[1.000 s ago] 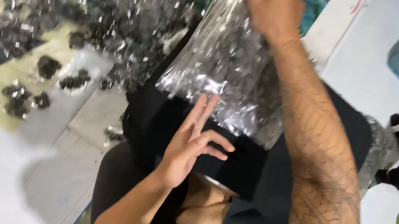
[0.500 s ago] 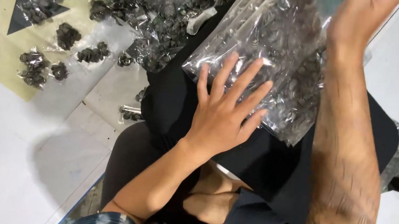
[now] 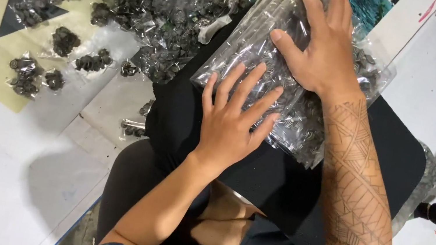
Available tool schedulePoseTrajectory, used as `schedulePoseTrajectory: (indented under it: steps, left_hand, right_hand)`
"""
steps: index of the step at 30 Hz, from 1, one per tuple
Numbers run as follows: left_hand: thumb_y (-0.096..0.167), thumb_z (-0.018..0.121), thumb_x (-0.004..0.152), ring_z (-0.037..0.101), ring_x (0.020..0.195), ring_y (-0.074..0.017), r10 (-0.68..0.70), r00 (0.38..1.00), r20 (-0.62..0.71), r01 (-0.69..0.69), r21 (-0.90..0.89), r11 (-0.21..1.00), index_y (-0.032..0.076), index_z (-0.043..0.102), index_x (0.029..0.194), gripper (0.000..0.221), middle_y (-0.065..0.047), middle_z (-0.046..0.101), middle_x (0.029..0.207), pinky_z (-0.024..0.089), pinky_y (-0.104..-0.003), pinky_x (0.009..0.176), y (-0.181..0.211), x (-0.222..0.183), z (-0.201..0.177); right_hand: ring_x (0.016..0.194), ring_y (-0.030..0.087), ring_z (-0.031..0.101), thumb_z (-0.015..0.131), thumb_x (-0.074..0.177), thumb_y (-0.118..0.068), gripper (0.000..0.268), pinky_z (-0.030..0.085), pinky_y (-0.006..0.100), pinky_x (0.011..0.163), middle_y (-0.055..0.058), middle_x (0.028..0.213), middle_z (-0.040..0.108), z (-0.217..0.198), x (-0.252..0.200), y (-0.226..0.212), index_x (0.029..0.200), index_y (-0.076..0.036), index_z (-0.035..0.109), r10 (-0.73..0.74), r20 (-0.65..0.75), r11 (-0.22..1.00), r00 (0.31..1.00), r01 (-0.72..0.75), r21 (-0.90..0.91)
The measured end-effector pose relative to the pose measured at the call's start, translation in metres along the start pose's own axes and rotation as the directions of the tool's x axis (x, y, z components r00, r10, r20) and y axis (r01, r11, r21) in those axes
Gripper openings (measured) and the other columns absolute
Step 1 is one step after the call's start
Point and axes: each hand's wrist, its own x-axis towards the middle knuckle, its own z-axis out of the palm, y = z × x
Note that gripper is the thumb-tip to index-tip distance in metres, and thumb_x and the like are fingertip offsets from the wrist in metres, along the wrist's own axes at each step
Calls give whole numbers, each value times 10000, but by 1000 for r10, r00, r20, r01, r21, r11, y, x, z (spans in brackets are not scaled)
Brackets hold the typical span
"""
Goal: Packing small items into plastic bags while sitting on the floor
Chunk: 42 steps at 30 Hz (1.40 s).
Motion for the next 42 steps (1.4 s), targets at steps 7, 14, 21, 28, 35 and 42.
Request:
schedulePoseTrajectory:
  steps: [7, 14, 21, 28, 35, 42]
  left_hand:
    - [359, 777, 970, 387, 1475, -280, -24, 1000, -12, 24, -5, 1000, 267, 698, 1343, 393, -36, 477, 1551, 173, -582, 1260, -1, -1, 3]
    - [328, 759, 957, 384, 1466, -293, -36, 999, -2, 36, -38, 999, 232, 729, 1310, 367, -47, 481, 1544, 169, -597, 1255, 1, -1, 1]
    - [314, 761, 958, 378, 1475, -288, -45, 999, 9, 46, -43, 998, 240, 733, 1301, 352, -38, 479, 1545, 157, -599, 1261, 0, 0, 2]
    - [319, 773, 949, 405, 1459, -282, -54, 999, -3, 53, -32, 998, 244, 744, 1290, 350, -39, 505, 1527, 168, -589, 1256, 1, 2, 1]
    - [330, 771, 952, 404, 1463, -288, -59, 998, 9, 59, -48, 997, 258, 734, 1290, 348, -37, 496, 1531, 171, -590, 1262, -2, 1, 5]
    - [329, 790, 946, 414, 1463, -274, -68, 998, -3, 67, -40, 997, 268, 732, 1293, 357, -27, 500, 1530, 187, -583, 1269, -1, 1, 4]
  right_hand:
    - [1501, 463, 280, 711, 1093, -406, 657, 308, 600, 1229, 232, 1622, 242, 1, 3, -3, 1609, -121, 421, -28, 3, 999, 1000, 28, -22]
    - [1508, 456, 268, 690, 1072, -380, 662, 295, 602, 1230, 201, 1639, 225, 4, 1, -3, 1610, -114, 411, -14, 34, 999, 999, 15, -37]
    - [1469, 453, 308, 693, 1081, -364, 635, 304, 584, 1193, 242, 1587, 300, 3, 2, -5, 1585, -86, 426, -27, 31, 999, 999, 28, -26]
    - [1414, 464, 368, 711, 1062, -341, 631, 341, 579, 1154, 249, 1566, 335, 0, 4, -7, 1558, -37, 465, -56, 30, 998, 998, 57, -25]
    - [1434, 472, 340, 673, 1065, -397, 642, 340, 594, 1148, 262, 1583, 324, -1, 6, -6, 1567, -55, 465, -11, 77, 999, 997, 14, -42]
    - [1370, 476, 381, 665, 1059, -371, 628, 363, 601, 1092, 272, 1534, 379, -2, 9, -5, 1553, -43, 457, -30, 100, 998, 995, 35, -47]
